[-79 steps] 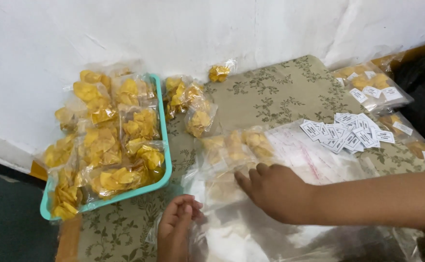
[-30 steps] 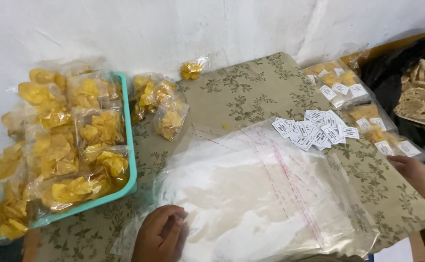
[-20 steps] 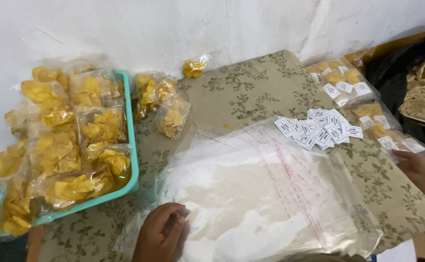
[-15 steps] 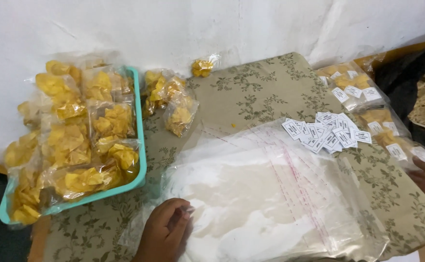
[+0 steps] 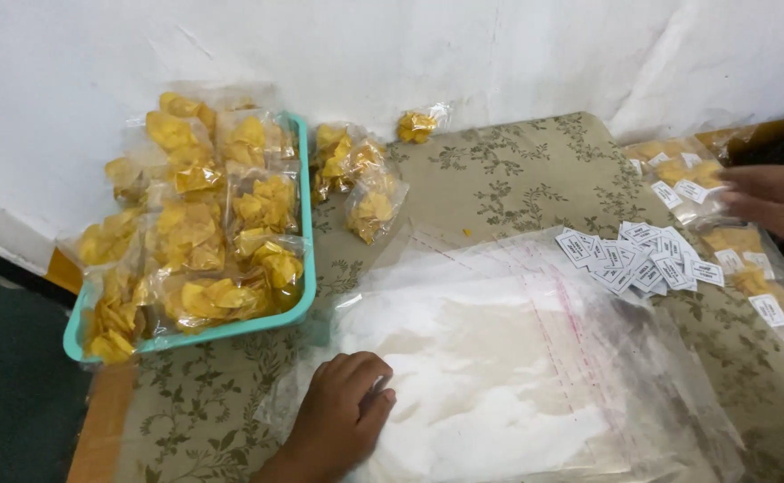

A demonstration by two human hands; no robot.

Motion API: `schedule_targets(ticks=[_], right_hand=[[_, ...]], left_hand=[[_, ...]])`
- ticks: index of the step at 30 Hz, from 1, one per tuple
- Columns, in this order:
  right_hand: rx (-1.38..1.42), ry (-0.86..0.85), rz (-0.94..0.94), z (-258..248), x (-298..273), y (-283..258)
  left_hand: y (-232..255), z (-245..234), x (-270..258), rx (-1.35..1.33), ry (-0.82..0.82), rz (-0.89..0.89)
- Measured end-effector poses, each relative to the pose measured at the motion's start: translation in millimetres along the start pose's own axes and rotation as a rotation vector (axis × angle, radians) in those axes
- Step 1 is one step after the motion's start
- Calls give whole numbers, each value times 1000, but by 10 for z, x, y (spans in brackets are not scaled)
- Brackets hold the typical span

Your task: Manually packaging individual yellow snacks into small plastic bags along with printed labels.

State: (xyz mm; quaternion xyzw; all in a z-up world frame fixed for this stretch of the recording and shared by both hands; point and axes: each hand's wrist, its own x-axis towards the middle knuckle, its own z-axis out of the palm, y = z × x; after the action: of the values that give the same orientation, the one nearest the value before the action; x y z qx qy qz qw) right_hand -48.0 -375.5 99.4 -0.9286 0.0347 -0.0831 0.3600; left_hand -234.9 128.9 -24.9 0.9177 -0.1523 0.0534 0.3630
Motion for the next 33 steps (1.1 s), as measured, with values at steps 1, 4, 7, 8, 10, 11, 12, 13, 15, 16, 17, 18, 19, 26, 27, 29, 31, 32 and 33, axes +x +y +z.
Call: schedule_targets(ticks=[1, 4, 7, 8, 10, 11, 12, 13, 15, 16, 17, 18, 19, 26, 27, 29, 31, 32, 33], right_hand=[[1, 1, -1, 124, -72, -471], [-262, -560, 95, 580, -161, -1477], [-389, -772, -36, 1209, -6, -1644], [-405, -773, -56, 1405, 30, -1675], [-419, -776, -80, 1766, 55, -1704], [-378, -764, -76, 1923, 42, -1706], [-337, -752, -71, 2079, 30, -1710], [-335, -752, -78, 2114, -27, -1686], [-409, -755, -181, 2193, -148, -1618], [-409, -758, -186, 2140, -236, -1654], [-458, -761, -253, 2076, -332, -1670], [-507, -763, -320, 2011, -426, -1684], [-509, -767, -317, 2008, -415, -1558], [-381, -673, -549, 2135, -243, -844], [-316, -639, -608, 2179, -203, -741], [-271, -611, -660, 2119, -201, -791], [-231, -576, -704, 2055, -195, -821], [-228, -528, -685, 2032, -194, -829], [-225, -481, -665, 2008, -197, -837]], left_hand=[[21, -15, -9, 1, 0, 1], [44, -16, -32, 90, -54, 26], [7, 38, -56, 206, -26, 72], [2, 45, -53, 221, -57, 43], [-28, 81, -61, 239, -85, 10], [-53, 103, -67, 276, -57, 48], [-78, 124, -71, 313, -30, 86], [-56, 95, -65, 318, -25, 83], [-10, 57, -66, 279, -78, 40], [-28, 54, -67, 280, -76, 35], [-37, 65, -71, 289, -52, 53], [-46, 80, -72, 298, -27, 71], [-39, 74, -63, 294, -29, 69], [72, -24, -17, 220, -34, -4], [85, -33, -14, 203, -37, -21], [86, -41, -21, 207, -19, -9], [84, -47, -8, 206, -2, 12], [81, -52, -2, 184, 3, -14], [80, -59, 1, 160, 8, -40]])
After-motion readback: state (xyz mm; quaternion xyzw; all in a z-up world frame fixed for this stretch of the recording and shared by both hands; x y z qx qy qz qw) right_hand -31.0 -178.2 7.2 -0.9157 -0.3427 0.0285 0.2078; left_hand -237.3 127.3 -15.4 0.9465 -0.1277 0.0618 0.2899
